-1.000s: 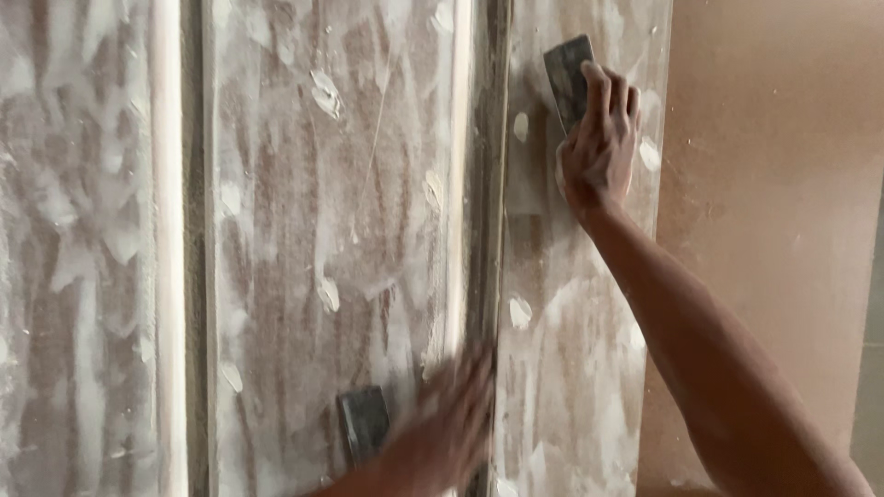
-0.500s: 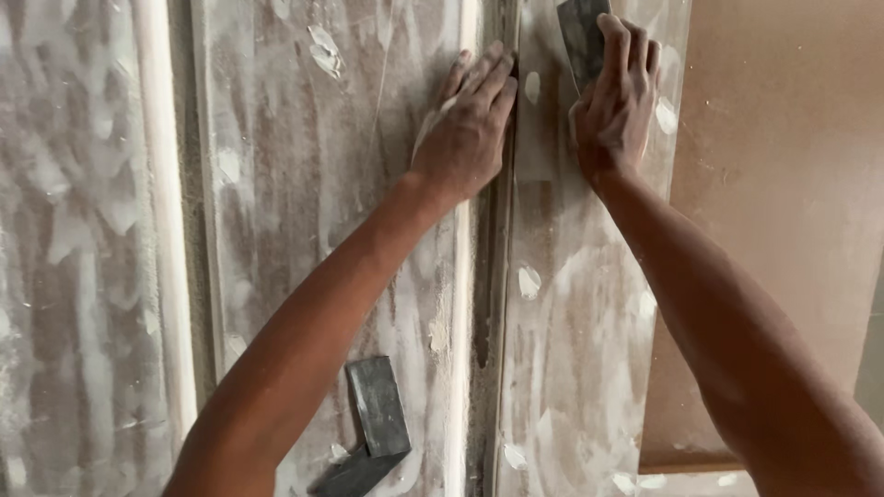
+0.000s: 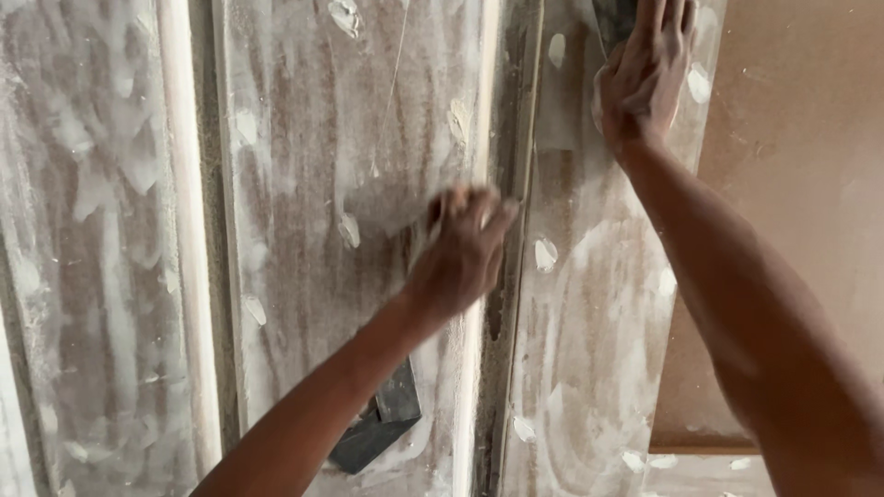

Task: The person sands the surface and recessed panels of a large wooden door using a sanding block by hand, focusing on the flat areas and the edges of the paneling.

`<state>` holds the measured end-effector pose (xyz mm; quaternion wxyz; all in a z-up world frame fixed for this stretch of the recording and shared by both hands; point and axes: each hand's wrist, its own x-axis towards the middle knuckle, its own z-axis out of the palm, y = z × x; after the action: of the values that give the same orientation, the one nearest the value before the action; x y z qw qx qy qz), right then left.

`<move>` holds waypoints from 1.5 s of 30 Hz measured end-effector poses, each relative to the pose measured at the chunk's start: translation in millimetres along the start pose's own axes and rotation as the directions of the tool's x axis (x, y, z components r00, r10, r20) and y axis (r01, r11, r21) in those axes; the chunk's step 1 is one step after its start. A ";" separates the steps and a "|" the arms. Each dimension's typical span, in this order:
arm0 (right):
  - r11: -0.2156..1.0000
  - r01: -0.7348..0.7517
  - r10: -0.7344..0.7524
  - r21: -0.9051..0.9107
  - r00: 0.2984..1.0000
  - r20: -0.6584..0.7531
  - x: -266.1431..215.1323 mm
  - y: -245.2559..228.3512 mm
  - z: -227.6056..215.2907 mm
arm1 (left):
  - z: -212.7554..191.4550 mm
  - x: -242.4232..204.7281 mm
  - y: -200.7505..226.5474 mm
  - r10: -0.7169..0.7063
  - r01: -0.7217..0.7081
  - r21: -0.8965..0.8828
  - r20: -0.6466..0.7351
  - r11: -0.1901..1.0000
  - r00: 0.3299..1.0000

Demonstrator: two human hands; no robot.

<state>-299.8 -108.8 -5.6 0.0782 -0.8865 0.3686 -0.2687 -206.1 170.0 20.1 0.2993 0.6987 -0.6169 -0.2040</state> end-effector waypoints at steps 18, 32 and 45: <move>0.991 -0.130 0.130 0.004 0.988 0.084 2.1 2.0 2.6 | -18.5 43.6 -34.8 0.355 -0.357 0.116 0.038 0.927 0.934; 0.992 -0.117 0.121 -0.049 0.988 0.097 -1.0 5.1 5.4 | -9.5 46.2 -38.5 0.083 -0.075 0.057 -0.154 0.996 0.985; 0.999 0.014 -0.013 0.028 0.999 -0.036 6.8 -3.3 0.6 | -25.1 70.2 -31.3 0.035 -0.013 0.189 -0.116 0.982 0.993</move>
<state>-293.5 -111.1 -2.2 0.0824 -0.8828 0.3599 -0.2904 -155.6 107.0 23.6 0.2706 0.7272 -0.6229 -0.0994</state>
